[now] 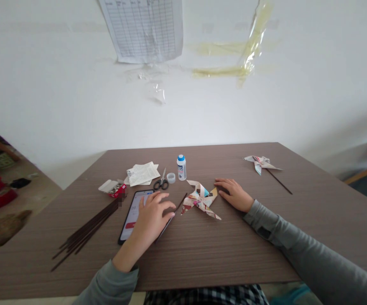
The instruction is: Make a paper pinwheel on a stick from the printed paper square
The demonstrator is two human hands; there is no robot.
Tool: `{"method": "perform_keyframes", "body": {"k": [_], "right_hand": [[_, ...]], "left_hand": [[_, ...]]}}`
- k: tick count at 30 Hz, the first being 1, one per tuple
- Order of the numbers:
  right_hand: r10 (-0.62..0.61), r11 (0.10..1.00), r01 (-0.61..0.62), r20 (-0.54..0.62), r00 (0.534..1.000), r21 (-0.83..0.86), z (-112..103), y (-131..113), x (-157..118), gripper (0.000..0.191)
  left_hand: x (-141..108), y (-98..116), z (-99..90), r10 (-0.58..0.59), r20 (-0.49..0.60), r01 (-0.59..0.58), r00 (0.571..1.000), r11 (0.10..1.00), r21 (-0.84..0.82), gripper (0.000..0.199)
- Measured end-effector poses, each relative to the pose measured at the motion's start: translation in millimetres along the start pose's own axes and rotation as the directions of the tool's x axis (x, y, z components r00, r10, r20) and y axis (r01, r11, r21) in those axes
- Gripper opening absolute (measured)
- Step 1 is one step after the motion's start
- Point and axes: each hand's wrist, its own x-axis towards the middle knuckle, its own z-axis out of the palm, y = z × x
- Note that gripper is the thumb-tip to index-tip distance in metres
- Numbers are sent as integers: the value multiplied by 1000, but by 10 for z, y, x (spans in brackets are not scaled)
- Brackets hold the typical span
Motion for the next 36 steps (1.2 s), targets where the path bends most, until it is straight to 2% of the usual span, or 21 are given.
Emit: {"method": "perform_keyframes", "body": {"k": [11,19,26,32,36], "right_hand": [[3,1000,-3,-6,1000,-10,-4,-27,-3,40],[-10,999,11,-26,1000,34,-17,-53,10,35],[-35,989,52,-125,992,141,-43,-339,84,30],[-8,987,15,-42,999,157,26,-611,134,43],[-12,997,10,25,1000,77,52,-679,217,44]], "left_hand": [[32,9,71,6,14,-6,1000,999,-37,34],[69,42,-100,9,11,-9,1000,1000,-2,34],[201,97,-182,68,84,-72,994,997,35,53],[289,139,-197,58,149,-63,987,998,30,51],[299,131,-163,42,168,-45,985,999,11,46]]}}
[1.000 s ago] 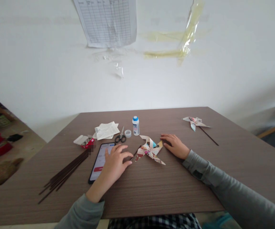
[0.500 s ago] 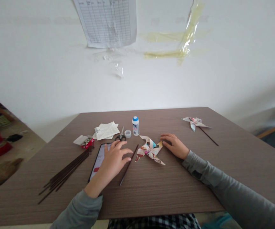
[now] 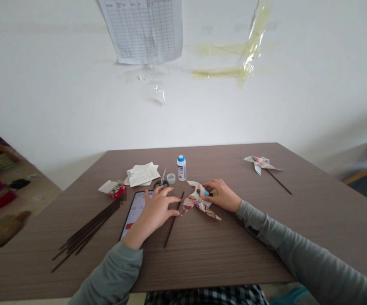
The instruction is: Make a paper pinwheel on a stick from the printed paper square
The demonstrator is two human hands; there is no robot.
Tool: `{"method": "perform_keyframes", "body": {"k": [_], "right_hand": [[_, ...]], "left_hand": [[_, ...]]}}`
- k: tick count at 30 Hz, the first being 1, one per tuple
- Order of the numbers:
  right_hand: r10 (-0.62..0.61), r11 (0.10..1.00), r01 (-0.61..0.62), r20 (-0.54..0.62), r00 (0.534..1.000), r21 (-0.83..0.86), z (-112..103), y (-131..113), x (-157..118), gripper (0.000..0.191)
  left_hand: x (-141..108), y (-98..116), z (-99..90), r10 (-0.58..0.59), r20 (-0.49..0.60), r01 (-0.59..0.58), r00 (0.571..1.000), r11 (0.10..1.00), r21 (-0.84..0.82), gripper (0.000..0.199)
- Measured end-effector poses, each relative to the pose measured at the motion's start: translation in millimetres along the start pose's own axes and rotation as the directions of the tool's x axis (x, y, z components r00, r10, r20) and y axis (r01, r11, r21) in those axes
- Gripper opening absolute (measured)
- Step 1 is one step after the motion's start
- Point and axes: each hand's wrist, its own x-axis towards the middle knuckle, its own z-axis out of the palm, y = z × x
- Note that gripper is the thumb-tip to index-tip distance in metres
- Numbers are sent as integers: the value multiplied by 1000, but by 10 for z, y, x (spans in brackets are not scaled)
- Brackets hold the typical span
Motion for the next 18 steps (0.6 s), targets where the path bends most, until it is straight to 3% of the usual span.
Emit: {"method": "perform_keyframes", "body": {"k": [9,18], "right_hand": [[2,996,1,28,1000,-92,129,90,89,28],[-38,995,39,-11,999,89,83,152,88,12]], "left_hand": [[4,-7,135,0,-87,-12,996,991,-135,46],[12,-84,185,-11,-147,-6,989,994,-112,38]]}}
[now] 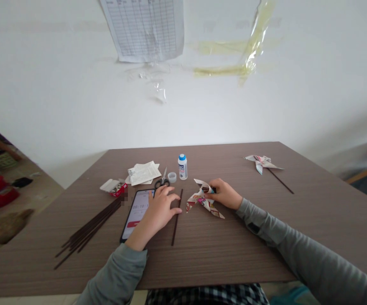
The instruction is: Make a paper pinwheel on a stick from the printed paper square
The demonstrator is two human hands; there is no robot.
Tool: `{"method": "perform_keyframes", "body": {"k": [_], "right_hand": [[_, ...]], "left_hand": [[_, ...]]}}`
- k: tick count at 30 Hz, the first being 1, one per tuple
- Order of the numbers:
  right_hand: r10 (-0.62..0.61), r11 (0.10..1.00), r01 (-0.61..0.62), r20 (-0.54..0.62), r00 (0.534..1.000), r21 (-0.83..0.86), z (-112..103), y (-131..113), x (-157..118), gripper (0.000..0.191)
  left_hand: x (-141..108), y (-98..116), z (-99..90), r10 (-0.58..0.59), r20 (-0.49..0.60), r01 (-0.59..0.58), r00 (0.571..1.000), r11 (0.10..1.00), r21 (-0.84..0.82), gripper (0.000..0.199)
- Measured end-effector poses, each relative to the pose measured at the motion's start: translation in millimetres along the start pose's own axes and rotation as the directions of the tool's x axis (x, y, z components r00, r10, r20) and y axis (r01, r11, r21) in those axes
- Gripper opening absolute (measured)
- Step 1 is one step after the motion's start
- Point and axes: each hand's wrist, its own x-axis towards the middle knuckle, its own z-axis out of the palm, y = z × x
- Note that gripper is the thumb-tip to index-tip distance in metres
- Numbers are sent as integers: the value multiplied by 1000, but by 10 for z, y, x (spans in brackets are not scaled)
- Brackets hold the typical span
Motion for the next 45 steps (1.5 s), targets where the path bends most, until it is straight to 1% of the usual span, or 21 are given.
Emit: {"method": "perform_keyframes", "body": {"k": [2,4,7,9,12,15,19,22,26,30,33,36,40,45], "right_hand": [[-5,999,6,-22,1000,49,-18,-5,-14,8],[-12,997,15,-35,999,80,-33,-10,-26,9],[-2,996,6,-41,999,87,-48,-19,-36,8],[8,996,-5,-40,999,84,-57,-27,-39,8],[3,996,1,-38,999,94,-79,-42,-39,9],[-35,994,37,-23,999,101,-106,-53,-40,4],[-69,996,72,-41,997,56,-128,-34,-43,14],[-90,996,91,-60,994,21,-122,10,-49,15],[-177,984,177,-60,982,-3,-108,50,-69,10],[-256,965,254,-42,966,-61,-125,31,-104,20],[-286,955,282,-34,958,-91,-148,15,-131,21],[-307,948,302,-37,951,-102,-158,27,-148,17],[-300,950,294,-42,953,-108,-149,59,-163,13],[-314,944,306,-55,948,-121,-145,63,-201,16]], "left_hand": [[-1,-4,1,-17,-24,17,1000,1000,-7,32],[-2,10,11,-39,-72,38,997,999,-16,26],[-8,61,54,-57,-153,57,987,998,-1,18],[-15,103,92,-53,-175,59,983,998,26,17],[-29,154,136,-49,-166,59,985,997,55,21],[-40,178,151,-43,-156,52,987,997,58,22],[-27,182,161,-56,-147,64,988,997,45,18],[11,168,180,-64,-156,69,986,997,22,23],[76,140,214,-58,-169,57,984,998,-8,28],[130,135,268,-73,-171,69,983,997,-26,28],[151,145,311,-89,-178,86,980,996,-26,27],[157,167,326,-91,-190,86,978,996,-34,24],[154,217,309,-94,-208,78,974,994,-82,23],[155,246,320,-72,-220,37,973,986,-160,27]]}}
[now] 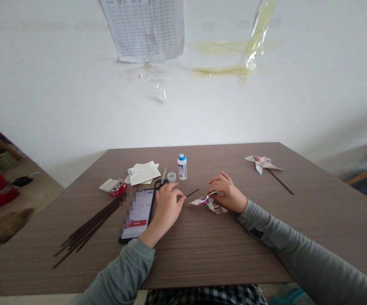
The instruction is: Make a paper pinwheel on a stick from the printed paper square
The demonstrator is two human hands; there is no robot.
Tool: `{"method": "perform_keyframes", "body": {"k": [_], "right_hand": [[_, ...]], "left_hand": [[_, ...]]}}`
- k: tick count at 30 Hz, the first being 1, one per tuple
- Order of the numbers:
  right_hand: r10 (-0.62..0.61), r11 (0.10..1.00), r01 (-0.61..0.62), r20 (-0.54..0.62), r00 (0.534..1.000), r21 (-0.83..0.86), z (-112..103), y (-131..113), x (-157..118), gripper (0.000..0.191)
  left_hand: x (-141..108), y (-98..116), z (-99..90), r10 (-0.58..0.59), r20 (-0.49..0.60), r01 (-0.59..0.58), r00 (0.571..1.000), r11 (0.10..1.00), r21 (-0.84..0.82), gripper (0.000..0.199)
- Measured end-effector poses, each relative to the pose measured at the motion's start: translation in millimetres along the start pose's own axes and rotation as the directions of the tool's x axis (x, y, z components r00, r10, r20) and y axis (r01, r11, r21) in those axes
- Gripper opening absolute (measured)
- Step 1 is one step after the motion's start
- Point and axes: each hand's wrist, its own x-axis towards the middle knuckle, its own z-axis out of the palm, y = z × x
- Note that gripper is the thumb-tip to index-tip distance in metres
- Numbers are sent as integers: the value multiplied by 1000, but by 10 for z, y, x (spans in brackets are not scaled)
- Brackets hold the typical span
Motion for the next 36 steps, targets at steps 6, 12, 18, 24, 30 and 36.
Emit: {"method": "perform_keyframes", "body": {"k": [6,12,18,24,30,36], "right_hand": [[-79,997,77,-97,992,-27,-5,-6,-61,20],[-111,994,106,-159,981,-41,7,14,-94,15],[-95,995,93,-205,974,-23,13,-39,-84,19],[-63,998,63,-232,971,-8,16,-92,-72,17],[-74,997,71,-227,971,-20,28,-89,-69,20],[-81,997,84,-232,969,2,25,-94,-66,22]], "left_hand": [[-6,-51,-15,111,-91,-123,990,982,-142,24],[-35,-59,-19,161,-104,-180,982,961,-211,20],[-45,-50,-19,149,-68,-161,986,959,-232,21],[-54,-33,-27,152,-42,-158,987,962,-225,22],[-58,-2,-40,158,-54,-166,986,962,-217,23],[-66,32,-60,155,-41,-160,987,963,-217,25]]}}
